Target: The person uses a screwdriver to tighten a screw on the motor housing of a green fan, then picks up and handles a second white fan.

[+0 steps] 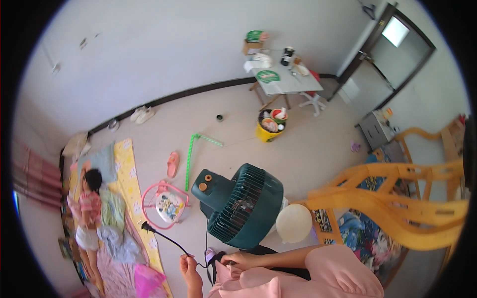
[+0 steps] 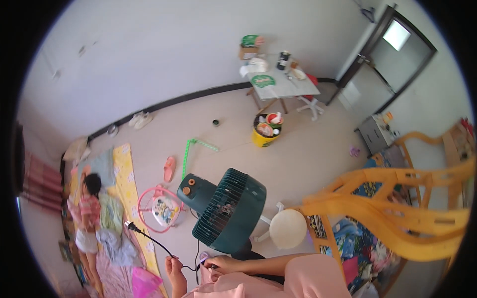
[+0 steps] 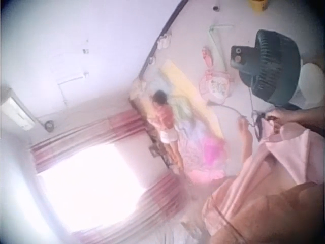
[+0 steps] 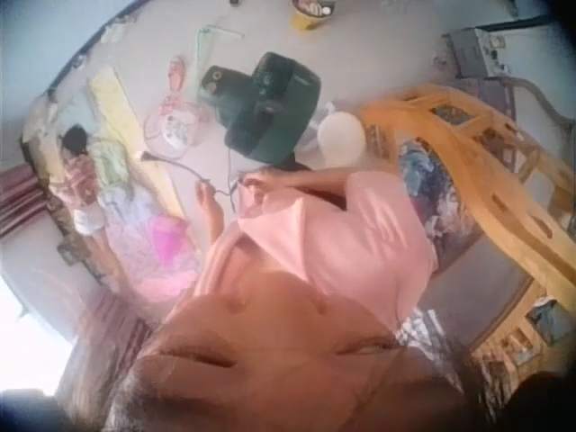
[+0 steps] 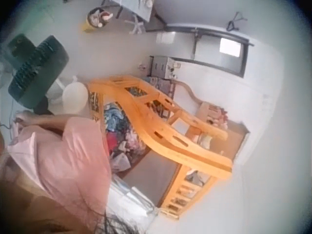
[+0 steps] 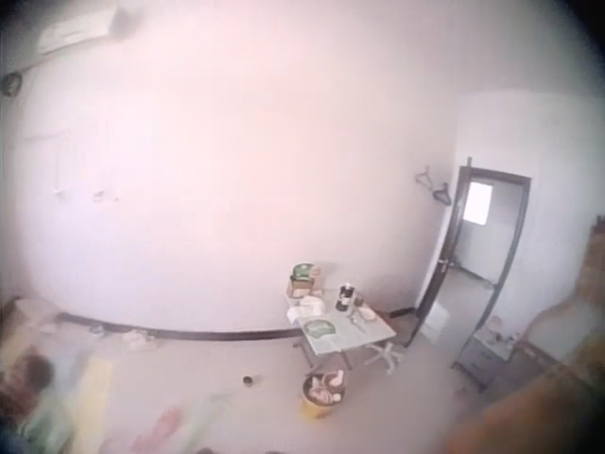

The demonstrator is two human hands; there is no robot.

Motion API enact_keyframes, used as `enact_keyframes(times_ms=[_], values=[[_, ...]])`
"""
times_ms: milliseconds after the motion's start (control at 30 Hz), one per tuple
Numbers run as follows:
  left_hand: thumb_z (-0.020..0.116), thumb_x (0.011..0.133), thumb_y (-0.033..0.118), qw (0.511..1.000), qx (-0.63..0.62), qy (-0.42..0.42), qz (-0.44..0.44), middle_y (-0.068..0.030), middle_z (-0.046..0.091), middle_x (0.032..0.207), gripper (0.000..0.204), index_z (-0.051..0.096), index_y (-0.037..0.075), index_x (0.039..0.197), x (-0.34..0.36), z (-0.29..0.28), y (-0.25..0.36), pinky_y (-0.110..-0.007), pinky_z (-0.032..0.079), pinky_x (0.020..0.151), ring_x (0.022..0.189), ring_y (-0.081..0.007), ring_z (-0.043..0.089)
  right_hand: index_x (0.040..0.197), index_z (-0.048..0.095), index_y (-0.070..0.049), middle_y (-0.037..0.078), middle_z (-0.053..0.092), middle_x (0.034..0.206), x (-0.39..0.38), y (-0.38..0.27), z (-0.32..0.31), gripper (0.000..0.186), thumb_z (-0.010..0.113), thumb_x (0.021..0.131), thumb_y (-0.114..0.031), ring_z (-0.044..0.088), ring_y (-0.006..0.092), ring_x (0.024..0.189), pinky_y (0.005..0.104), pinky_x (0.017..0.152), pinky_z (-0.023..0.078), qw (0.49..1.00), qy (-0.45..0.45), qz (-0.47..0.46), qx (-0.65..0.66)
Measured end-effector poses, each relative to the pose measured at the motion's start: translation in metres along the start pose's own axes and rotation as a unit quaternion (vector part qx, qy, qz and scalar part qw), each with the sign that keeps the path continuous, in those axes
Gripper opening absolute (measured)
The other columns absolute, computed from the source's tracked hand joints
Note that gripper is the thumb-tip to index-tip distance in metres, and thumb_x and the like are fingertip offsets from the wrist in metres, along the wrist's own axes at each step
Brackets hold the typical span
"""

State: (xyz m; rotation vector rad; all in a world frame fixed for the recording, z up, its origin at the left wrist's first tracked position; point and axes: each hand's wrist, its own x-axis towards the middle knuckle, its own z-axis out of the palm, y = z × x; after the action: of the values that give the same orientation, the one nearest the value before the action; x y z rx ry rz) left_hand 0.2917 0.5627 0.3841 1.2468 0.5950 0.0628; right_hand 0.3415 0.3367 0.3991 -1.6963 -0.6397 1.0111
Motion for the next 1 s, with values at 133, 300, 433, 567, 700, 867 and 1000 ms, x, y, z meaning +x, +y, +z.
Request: enact_keyframes(times_ms=[133, 300, 433, 567, 700, 867, 1000], values=[[0.054, 0.097, 0.017, 0.984, 0.056, -0.153, 0.078, -0.0002, 0.055, 0.077, 0.015, 0.056, 0.003, 0.089, 0.014, -0.015, 0.036, -0.023, 0.039, 0.065, 0.068, -0.0085, 0.048, 0.126, 0.055, -0.008, 0.01, 0.067, 0.096, 0.026, -0.023, 0.028, 0.033, 0.056, 0.094, -0.015, 0.063, 0.0155, 0.083, 0.0298, 0.073, 0.049, 0.975, 0.211, -0.051, 0.055], [0.056, 0.094, 0.01, 0.928, 0.182, -0.314, 0.083, -0.0031, 0.062, 0.084, 0.012, 0.06, -0.002, 0.09, 0.013, -0.049, 0.07, -0.026, 0.045, 0.075, 0.078, -0.0124, 0.057, 0.112, 0.063, -0.004, 0.0, 0.062, 0.085, 0.034, -0.109, 0.032, 0.024, 0.057, 0.097, -0.021, 0.056, 0.0072, 0.069, 0.0206, 0.062, 0.046, 0.912, 0.246, -0.098, 0.314], [0.057, 0.09, 0.004, 0.896, 0.224, -0.38, 0.049, -0.0073, 0.066, 0.098, 0.017, 0.062, -0.004, 0.104, 0.019, -0.067, 0.087, -0.029, 0.044, 0.086, 0.092, -0.0166, 0.059, 0.091, 0.064, -0.002, 0.004, 0.062, 0.069, 0.057, -0.125, 0.058, 0.028, 0.063, 0.093, -0.03, 0.057, 0.0149, 0.06, 0.0291, 0.056, 0.044, 0.91, 0.317, -0.138, 0.227], [0.059, 0.089, 0.015, 0.928, 0.072, -0.364, 0.025, -0.0106, 0.064, 0.106, 0.041, 0.055, -0.005, 0.124, 0.021, -0.031, 0.126, -0.032, 0.038, 0.097, 0.104, -0.019, 0.057, 0.082, 0.063, -0.004, 0.017, 0.063, 0.072, 0.06, -0.112, 0.061, 0.033, 0.065, 0.087, -0.037, 0.06, 0.0374, 0.068, 0.0447, 0.062, 0.046, 0.931, 0.354, -0.085, -0.036], [0.061, 0.088, 0.012, 0.916, 0.11, -0.373, 0.096, -0.009, 0.064, 0.101, 0.037, 0.057, -0.005, 0.12, 0.021, 0.01, 0.156, -0.031, 0.041, 0.095, 0.101, -0.0171, 0.058, 0.081, 0.063, -0.004, 0.017, 0.064, 0.074, 0.064, -0.105, 0.056, 0.034, 0.061, 0.088, -0.038, 0.061, 0.0389, 0.07, 0.0484, 0.063, 0.046, 0.948, 0.306, -0.015, -0.089], [0.063, 0.08, -0.006, 0.916, 0.191, -0.345, 0.07, -0.0057, 0.064, 0.092, 0.026, 0.061, -0.004, 0.106, 0.023, 0.034, 0.148, -0.024, 0.047, 0.079, 0.086, -0.0129, 0.06, 0.087, 0.061, -0.005, 0.018, 0.065, 0.079, 0.064, -0.109, 0.042, 0.031, 0.059, 0.088, -0.036, 0.062, 0.04, 0.076, 0.0489, 0.066, 0.048, 0.96, 0.273, -0.006, -0.066], [0.061, 0.09, 0.006, 0.921, 0.165, -0.353, 0.016, -0.0032, 0.06, 0.075, 0.01, 0.057, -0.001, 0.096, 0.026, 0.051, 0.14, -0.022, 0.046, 0.066, 0.069, -0.0102, 0.057, 0.096, 0.062, -0.008, 0.017, 0.065, 0.083, 0.057, -0.097, 0.034, 0.026, 0.061, 0.088, -0.033, 0.064, 0.0375, 0.078, 0.045, 0.067, 0.049, 0.954, 0.297, 0.008, -0.041]])
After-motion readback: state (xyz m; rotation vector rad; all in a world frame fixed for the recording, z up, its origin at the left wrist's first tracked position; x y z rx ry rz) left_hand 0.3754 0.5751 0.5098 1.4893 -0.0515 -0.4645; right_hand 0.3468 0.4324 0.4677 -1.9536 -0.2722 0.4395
